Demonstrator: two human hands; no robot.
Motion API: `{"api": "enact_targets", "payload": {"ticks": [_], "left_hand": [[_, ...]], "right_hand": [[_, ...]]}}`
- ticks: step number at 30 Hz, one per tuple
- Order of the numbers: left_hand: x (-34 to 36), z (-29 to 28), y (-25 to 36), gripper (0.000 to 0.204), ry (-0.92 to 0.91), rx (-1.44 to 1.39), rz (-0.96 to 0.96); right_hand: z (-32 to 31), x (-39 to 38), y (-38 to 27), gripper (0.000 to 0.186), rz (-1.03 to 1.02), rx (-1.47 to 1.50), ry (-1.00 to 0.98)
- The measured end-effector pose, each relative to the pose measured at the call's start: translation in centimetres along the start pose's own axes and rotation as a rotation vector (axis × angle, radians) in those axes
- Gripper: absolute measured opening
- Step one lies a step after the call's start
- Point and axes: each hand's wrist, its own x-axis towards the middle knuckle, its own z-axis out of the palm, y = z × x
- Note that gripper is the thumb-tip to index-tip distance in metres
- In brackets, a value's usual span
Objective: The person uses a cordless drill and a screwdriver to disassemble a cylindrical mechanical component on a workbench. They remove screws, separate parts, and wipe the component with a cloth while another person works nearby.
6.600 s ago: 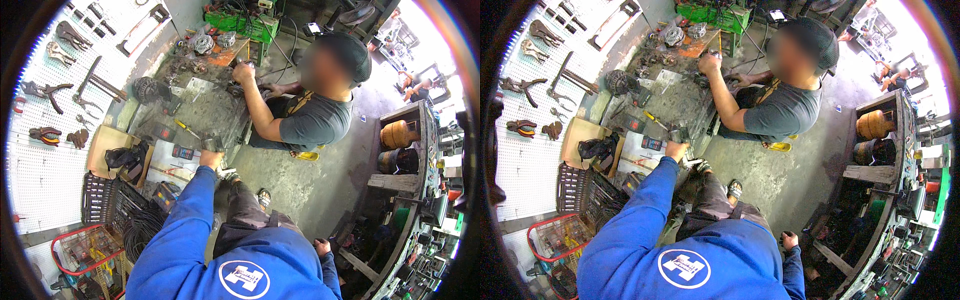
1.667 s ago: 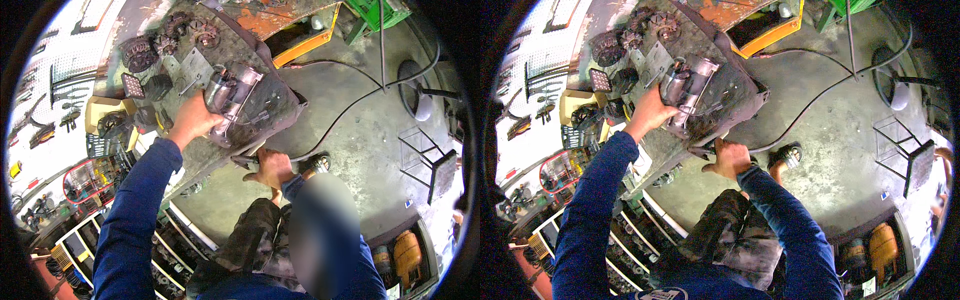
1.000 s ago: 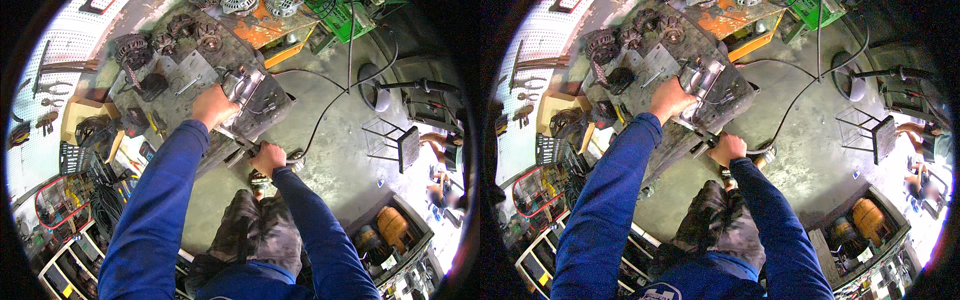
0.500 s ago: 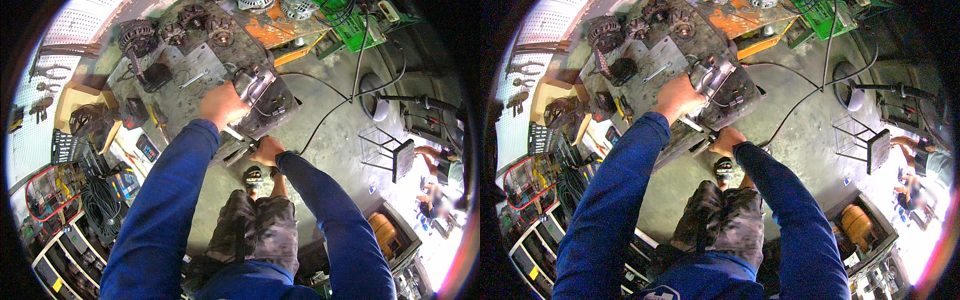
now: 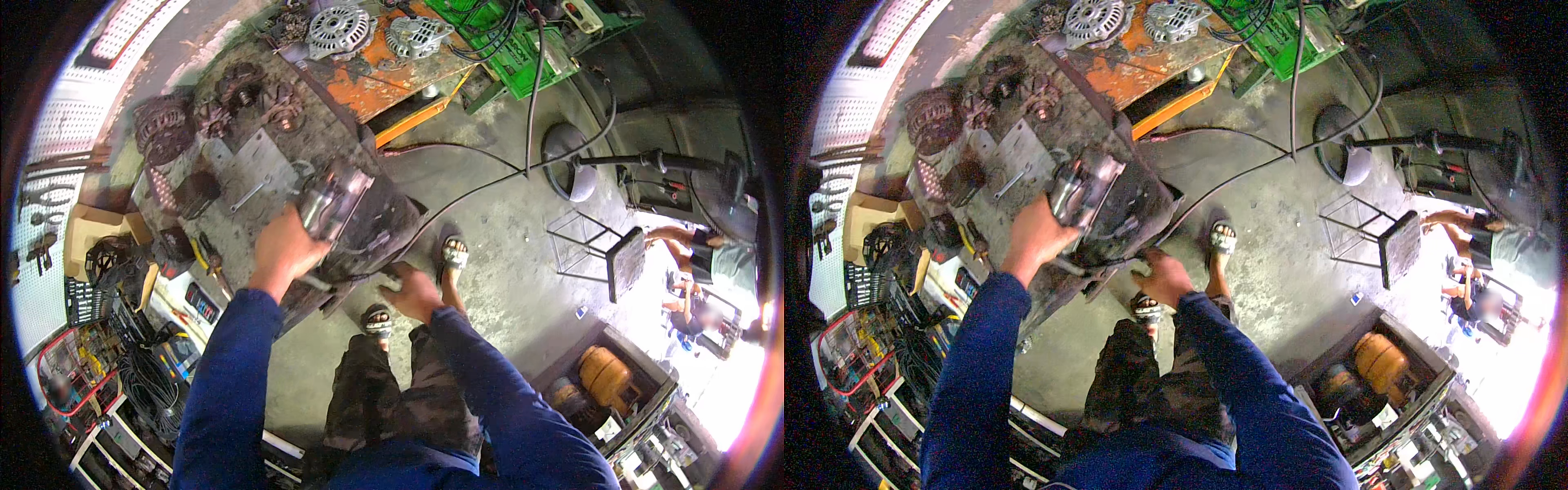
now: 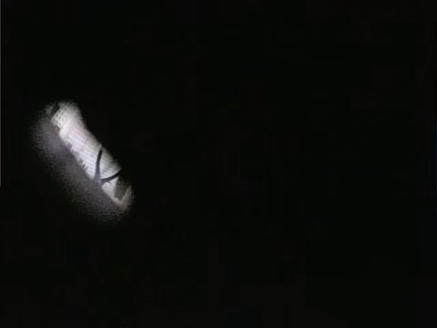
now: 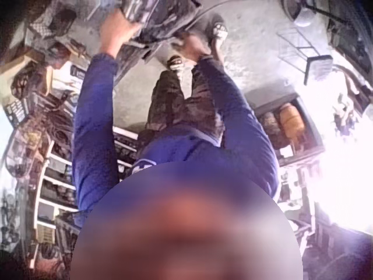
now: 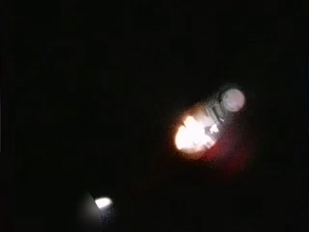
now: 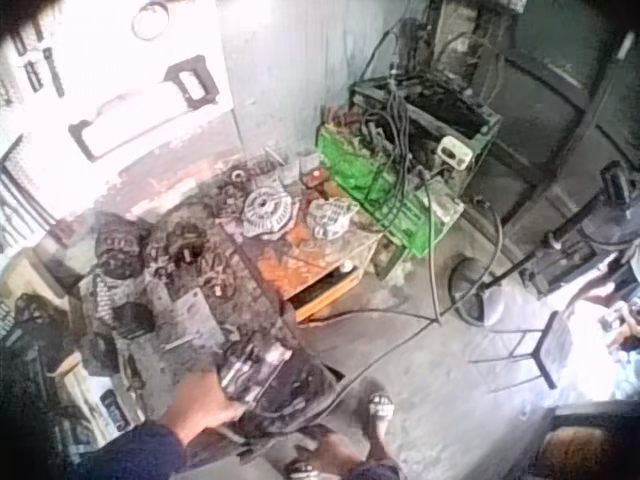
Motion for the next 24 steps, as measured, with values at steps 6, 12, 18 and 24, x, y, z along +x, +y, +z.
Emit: {"api": "enact_targets", "payload": {"ticks": [6, 12, 18, 24], "left_hand": [[0.2, 0.4, 0.0, 0.08, 0.023, -0.067, -0.022], [0.5, 0.3, 0.0, 0.079, 0.02, -0.037, -0.014], [-0.2, 0.3, -0.7, 0.076, -0.02, -0.136, -0.075], [-3.2, 0.7, -2.7, 0.096, -0.005, -0.005, -0.095]], "right_hand": [[-10.3, 14.5, 13.1, 0.04, 0.344, -0.273, 0.236], [-11.4, 36.3, 22.6, 0.036, 0.121, -0.709, -0.452], [-5.5, 50.4, 29.0, 0.042, 0.224, -0.744, -0.338], [-0.5, 53.6, 33.5, 0.047, 0.068, -0.95, -0.106]]}}
